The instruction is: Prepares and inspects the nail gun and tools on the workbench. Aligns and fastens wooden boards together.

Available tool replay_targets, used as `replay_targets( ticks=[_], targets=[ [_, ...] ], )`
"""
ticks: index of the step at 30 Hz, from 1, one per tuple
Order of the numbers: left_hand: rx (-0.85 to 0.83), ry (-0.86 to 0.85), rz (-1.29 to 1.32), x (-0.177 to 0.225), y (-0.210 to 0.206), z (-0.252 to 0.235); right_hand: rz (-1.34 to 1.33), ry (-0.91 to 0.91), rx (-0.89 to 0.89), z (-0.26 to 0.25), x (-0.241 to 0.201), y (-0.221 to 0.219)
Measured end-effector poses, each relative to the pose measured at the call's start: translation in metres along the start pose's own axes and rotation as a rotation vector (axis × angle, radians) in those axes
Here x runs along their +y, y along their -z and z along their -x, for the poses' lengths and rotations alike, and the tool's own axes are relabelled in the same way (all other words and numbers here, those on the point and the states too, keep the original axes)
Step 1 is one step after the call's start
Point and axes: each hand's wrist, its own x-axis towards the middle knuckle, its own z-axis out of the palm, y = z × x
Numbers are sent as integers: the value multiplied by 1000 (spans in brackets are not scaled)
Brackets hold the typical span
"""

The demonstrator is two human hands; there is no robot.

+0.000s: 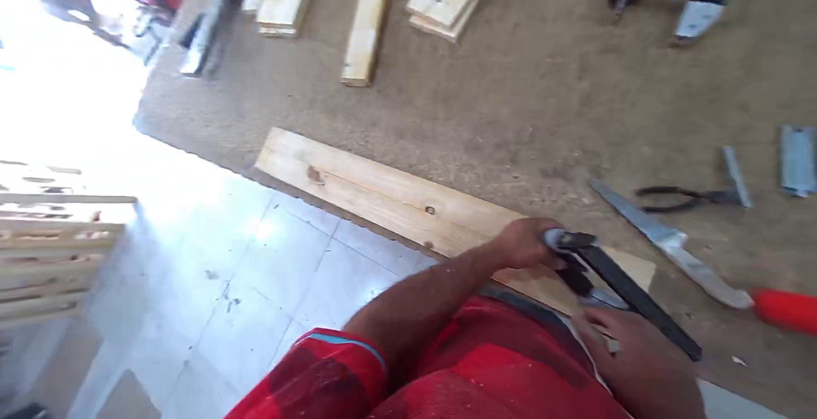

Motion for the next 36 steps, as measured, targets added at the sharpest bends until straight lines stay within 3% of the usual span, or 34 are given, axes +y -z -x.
replay_targets(
  ticks=[2, 4, 7, 10, 13, 18, 20, 22, 24, 28, 32, 36],
  targets=[
    [-31, 36, -14, 4, -2, -4, 133, 38, -82, -4, 6, -39],
    [-37, 89, -56, 6, 0, -9, 200, 29, -22, -17, 19, -65],
    [5, 262, -104, 5, -2, -8, 181, -49, -18, -35, 25, -71],
    [70, 438, -60, 17, -12, 20, 81, -199, -245, -43, 22, -58],
    [27, 499, 2, 35, -24, 53, 90, -206, -462, -37, 11, -43],
    [-73, 606, 196, 33, -34, 64, 100, -65, -423, -15, 14, -20],
    [-100, 608, 392, 31, -30, 69, 97, -117, -508, -25, 3, -1],
    [-144, 577, 499, 31, -10, 77, -5, -279, -645, -43, -15, 16],
    [-61, 473, 285, 22, 25, 85, -127, -404, -753, -66, -37, 21],
    [456, 318, -363, -38, 120, 93, -164, -436, -928, -113, -88, -9],
    [624, 228, -768, -108, 206, 92, -144, -435, -939, -154, -130, -48],
    [650, 173, -963, -144, 221, 84, -185, -491, -955, -173, -145, -74]
  ],
)
